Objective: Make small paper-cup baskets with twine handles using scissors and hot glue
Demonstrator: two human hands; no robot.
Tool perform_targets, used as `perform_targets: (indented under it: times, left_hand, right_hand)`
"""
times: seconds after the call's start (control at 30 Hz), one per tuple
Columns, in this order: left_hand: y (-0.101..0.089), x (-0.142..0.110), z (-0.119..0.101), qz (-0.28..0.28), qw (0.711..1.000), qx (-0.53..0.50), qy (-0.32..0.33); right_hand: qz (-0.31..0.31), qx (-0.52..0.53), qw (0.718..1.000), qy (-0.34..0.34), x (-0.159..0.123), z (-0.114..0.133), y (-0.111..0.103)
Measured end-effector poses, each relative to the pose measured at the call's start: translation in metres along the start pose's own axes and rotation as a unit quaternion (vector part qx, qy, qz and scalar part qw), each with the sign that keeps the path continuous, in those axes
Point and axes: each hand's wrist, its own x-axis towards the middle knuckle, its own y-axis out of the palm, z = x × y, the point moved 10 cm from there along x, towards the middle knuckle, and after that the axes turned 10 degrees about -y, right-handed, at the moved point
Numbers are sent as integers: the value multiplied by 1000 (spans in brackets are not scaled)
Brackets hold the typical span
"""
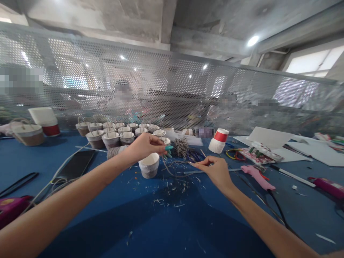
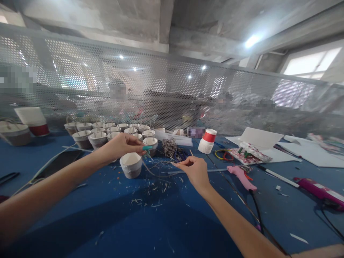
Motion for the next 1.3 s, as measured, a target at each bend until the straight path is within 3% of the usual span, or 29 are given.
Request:
perform_targets:
  times: [0.33,0.57,1.07,1.3]
  left_hand:
    - [2,2,1,7,1000,13,5]
    - [5,2,1,14,1000,19,8]
    - [5,-1,-2,3,1000,12,15]
    - [-2,-3,-4,-37,999,16,12]
  right_hand:
    - [45,23,997,-55,-2,4,17]
    - [36,-43,998,-16,-2,1,10]
    - [40,3,999,17,-6,-5,14]
    - [32,-39,997,-62,-2,8,12]
